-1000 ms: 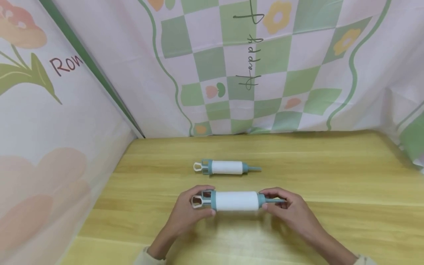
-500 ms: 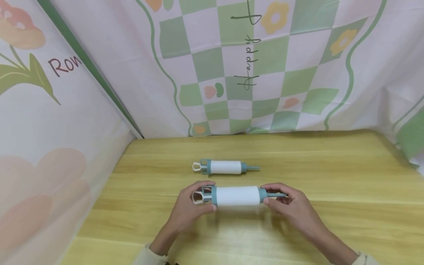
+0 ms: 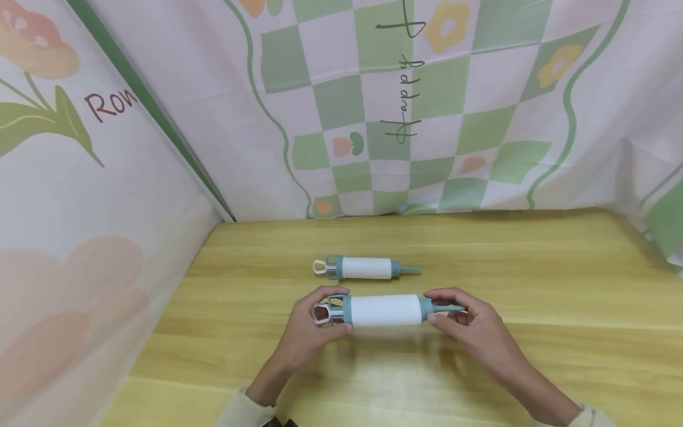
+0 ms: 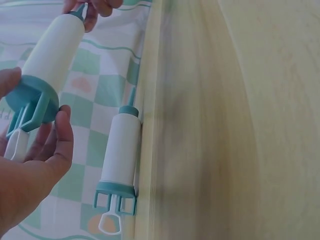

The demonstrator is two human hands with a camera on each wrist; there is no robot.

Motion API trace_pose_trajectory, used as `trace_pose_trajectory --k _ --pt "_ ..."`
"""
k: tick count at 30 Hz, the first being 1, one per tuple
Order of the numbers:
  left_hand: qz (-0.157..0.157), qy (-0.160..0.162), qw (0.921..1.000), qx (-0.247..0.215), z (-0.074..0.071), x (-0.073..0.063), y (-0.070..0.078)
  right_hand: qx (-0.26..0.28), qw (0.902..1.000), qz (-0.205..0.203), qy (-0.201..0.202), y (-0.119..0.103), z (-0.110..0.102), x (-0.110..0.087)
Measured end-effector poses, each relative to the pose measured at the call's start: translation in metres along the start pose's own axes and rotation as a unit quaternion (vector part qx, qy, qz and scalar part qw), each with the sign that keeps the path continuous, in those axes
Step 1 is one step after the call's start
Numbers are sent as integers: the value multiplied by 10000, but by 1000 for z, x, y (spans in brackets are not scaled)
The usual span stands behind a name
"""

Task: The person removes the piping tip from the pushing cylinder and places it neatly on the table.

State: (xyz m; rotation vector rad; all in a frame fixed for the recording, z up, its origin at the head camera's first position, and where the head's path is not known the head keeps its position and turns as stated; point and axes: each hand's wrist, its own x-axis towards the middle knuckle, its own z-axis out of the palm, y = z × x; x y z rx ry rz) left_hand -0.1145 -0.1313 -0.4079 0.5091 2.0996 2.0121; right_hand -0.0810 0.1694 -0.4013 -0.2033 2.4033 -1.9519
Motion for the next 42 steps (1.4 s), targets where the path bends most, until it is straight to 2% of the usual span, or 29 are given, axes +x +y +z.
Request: trace_pose_trajectory --k 4,9,22,26,35,42 --pt "73 35 10000 56 0 -1 1 173 9998 -23 -119 0 -1 1" --pt "129 47 9998 169 0 -2 0 312 9987 310 -241 -3 -2 2" --pt "285 20 9989 372 -2 -4 -1 319 9971 694 -50 -5 5 8" --pt "294 -25 9988 383 -2 -4 -1 201 9977 637 85 -5 6 7" --pt "250 26 9983 531 0 -2 -1 350 9985 412 -80 -2 5 6" --pt "205 38 9978 624 0 -3 0 337 9985 387 -196 0 4 6"
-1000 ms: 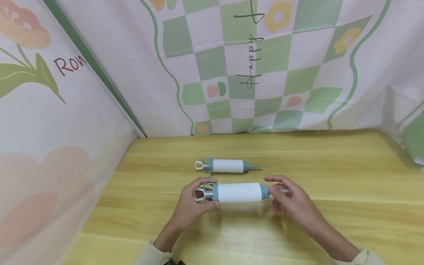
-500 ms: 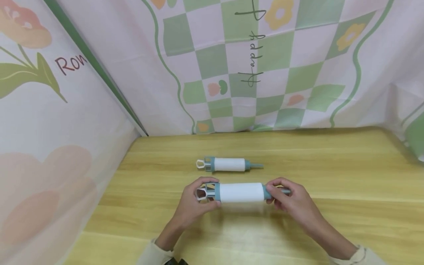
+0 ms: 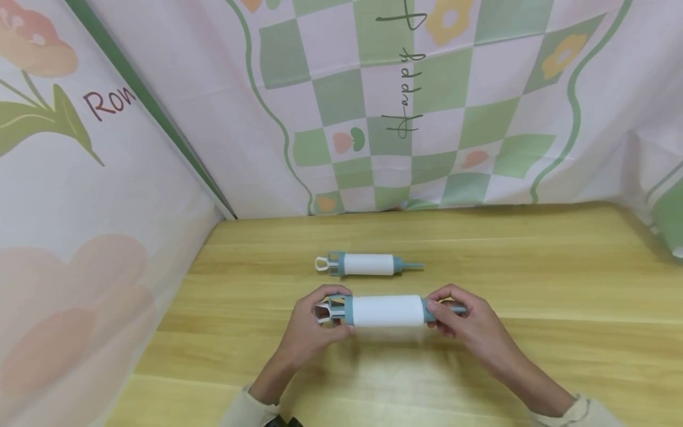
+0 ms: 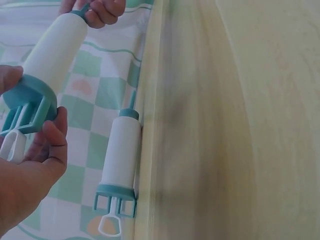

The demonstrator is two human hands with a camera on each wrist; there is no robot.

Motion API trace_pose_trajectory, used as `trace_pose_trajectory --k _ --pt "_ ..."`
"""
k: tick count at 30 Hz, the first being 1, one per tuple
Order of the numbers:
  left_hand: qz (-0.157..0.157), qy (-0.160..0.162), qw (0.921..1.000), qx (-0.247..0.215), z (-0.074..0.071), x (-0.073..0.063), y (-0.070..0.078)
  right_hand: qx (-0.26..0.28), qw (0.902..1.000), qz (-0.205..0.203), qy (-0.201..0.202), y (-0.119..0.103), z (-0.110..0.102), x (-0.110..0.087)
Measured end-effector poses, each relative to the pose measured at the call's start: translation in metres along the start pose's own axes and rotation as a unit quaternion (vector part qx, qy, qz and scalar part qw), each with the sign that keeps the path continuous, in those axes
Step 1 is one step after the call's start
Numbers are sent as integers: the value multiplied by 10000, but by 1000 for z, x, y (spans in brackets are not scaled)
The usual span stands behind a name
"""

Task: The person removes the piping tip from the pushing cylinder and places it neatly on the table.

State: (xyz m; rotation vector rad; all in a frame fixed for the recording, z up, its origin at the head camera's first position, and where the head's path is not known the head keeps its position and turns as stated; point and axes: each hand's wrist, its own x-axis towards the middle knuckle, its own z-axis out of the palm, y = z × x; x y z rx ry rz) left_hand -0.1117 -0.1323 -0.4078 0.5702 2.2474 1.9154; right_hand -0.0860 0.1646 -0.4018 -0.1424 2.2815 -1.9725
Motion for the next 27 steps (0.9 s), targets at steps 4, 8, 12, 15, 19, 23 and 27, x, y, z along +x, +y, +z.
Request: trace_pose_trajectory --k 4,8,12,15,19,23,27 --pt "-32 2 10000 7 0 0 1 -64 10000 -52 -25 1 0 0" --pt "8 7 10000 79 0 0 2 -113 9998 -151 -67 3 -1 0" --pt "117 -15 9998 170 1 2 3 -192 9994 -286 -77 5 -2 0" --pt "130 -37 9997 212 1 2 3 -251 9990 -370 -60 6 -2 -1" --pt "14 -54 9999 141 1 3 4 -374 9982 -468 -39 5 -2 -1" --pt "-90 -33 9999 56 0 3 3 -459 9970 -628 -28 4 -1 -1" --pt "-47 -37 10000 49 0 3 2 -421 9961 -776 -55 4 0 -1"
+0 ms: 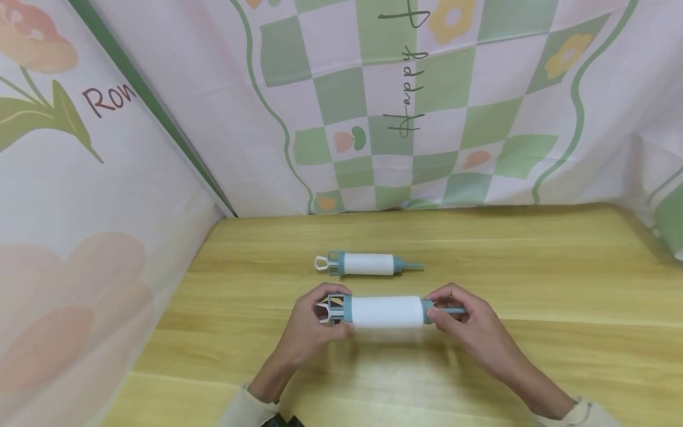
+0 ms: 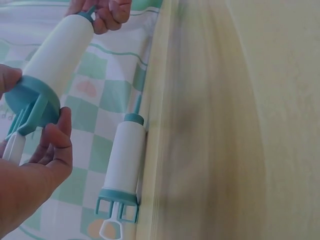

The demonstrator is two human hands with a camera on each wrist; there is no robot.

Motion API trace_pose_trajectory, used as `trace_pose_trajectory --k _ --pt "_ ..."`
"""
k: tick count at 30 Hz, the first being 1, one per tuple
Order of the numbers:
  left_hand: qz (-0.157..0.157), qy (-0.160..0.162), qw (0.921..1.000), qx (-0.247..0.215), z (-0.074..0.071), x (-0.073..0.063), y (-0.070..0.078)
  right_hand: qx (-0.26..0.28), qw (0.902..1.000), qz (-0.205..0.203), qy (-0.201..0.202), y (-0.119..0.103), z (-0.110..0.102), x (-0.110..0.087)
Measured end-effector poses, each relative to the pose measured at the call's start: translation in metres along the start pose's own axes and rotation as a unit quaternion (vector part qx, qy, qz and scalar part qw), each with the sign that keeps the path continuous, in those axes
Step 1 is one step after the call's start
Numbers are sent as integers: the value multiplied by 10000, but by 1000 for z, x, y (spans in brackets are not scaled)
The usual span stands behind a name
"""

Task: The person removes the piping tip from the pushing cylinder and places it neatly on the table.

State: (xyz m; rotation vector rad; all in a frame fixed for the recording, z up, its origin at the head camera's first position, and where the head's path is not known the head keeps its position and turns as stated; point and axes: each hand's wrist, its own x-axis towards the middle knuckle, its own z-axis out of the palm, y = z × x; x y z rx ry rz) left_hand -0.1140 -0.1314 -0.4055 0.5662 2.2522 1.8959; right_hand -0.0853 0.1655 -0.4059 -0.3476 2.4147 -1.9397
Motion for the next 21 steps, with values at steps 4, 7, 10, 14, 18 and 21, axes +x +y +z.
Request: trace_pose_trajectory --k 4,7,10,14,18,21 --pt "-9 2 10000 -6 -2 -1 0 -61 9999 -124 -12 2 1 1" --pt "-66 15 10000 -45 -2 -2 -1 -67 9997 -244 -29 4 2 1" --pt "-118 1 9998 -133 -2 -1 -1 -8 9993 -361 -41 7 2 1" --pt "-167 0 9997 -192 -1 -1 -1 22 9988 -490 -76 9 1 2" --pt "-181 3 9996 -217 -1 -1 -2 -2 9984 -558 -115 9 0 3" --pt "-178 2 9995 -247 -1 -1 -2 -31 9980 -615 -116 9 0 3"
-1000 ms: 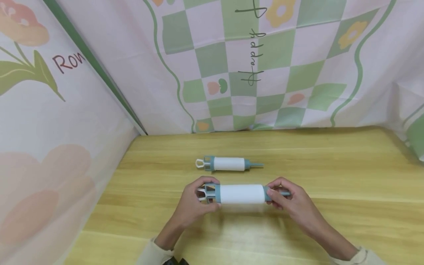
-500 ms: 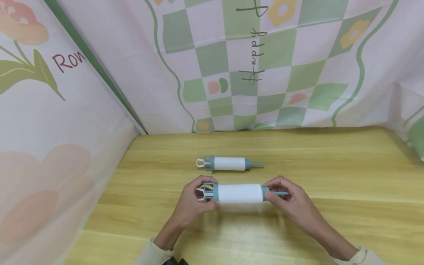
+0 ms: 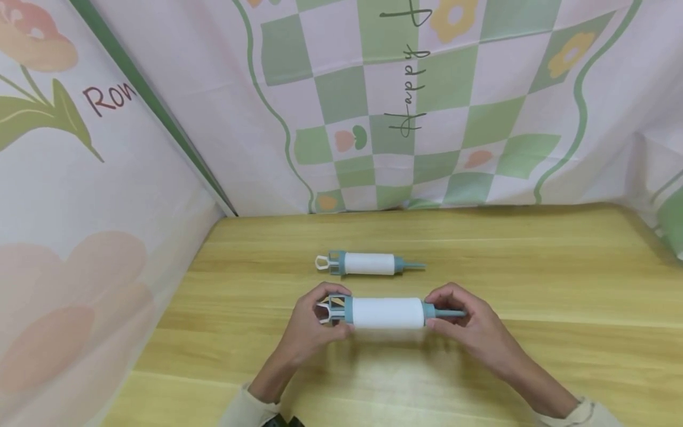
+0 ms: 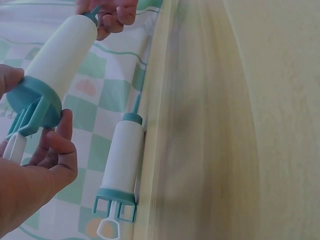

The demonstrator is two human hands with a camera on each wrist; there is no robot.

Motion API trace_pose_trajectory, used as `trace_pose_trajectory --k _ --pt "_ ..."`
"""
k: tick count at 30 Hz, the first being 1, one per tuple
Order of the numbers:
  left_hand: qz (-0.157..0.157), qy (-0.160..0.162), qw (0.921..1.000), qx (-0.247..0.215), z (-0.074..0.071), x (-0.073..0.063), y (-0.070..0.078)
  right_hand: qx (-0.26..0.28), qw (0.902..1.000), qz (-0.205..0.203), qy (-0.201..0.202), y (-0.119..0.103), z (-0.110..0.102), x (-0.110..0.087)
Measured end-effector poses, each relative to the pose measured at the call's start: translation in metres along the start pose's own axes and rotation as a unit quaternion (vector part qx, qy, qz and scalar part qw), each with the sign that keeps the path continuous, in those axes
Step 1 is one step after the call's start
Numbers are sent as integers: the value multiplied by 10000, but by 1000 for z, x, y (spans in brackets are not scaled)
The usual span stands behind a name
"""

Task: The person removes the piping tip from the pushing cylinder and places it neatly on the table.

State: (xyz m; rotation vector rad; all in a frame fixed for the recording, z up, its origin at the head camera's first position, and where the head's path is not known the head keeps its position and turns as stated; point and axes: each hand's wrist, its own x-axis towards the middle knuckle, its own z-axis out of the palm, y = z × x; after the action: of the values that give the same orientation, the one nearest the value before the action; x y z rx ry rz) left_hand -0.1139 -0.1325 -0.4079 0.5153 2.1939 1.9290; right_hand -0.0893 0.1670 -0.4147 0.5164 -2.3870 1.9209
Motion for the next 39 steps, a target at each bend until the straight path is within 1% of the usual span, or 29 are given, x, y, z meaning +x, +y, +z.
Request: trace_pose_trajectory --k 3,10,13,16,19,22,26,30,34,39 --pt "13 11 10000 -4 0 0 0 -27 10000 -47 1 0 0 0" --pt "91 70 9999 55 1 -1 0 -111 9999 83 50 -1 -2 0" --pt "132 91 9999 -9 0 -2 0 -164 9998 97 69 -1 -2 0" --pt "170 97 9998 -89 0 -3 -1 -168 9997 157 -7 -2 -2 0" --pt "181 106 9997 -102 -1 -4 -1 -106 9989 455 -43 -4 -3 0" --pt "173 132 9997 -61 -1 -4 0 -148 9960 873 102 -7 -4 2" --pt "182 190 9997 20 -1 -5 0 61 9917 1265 203 -11 -3 7" --pt "206 212 9995 97 -1 -5 0 420 9878 1486 178 -13 0 9" --pt "200 199 9996 80 -1 -5 -1 542 9853 1608 214 -14 2 9" --pt "168 219 9996 95 -1 -5 -1 589 9840 1653 292 -15 5 9"
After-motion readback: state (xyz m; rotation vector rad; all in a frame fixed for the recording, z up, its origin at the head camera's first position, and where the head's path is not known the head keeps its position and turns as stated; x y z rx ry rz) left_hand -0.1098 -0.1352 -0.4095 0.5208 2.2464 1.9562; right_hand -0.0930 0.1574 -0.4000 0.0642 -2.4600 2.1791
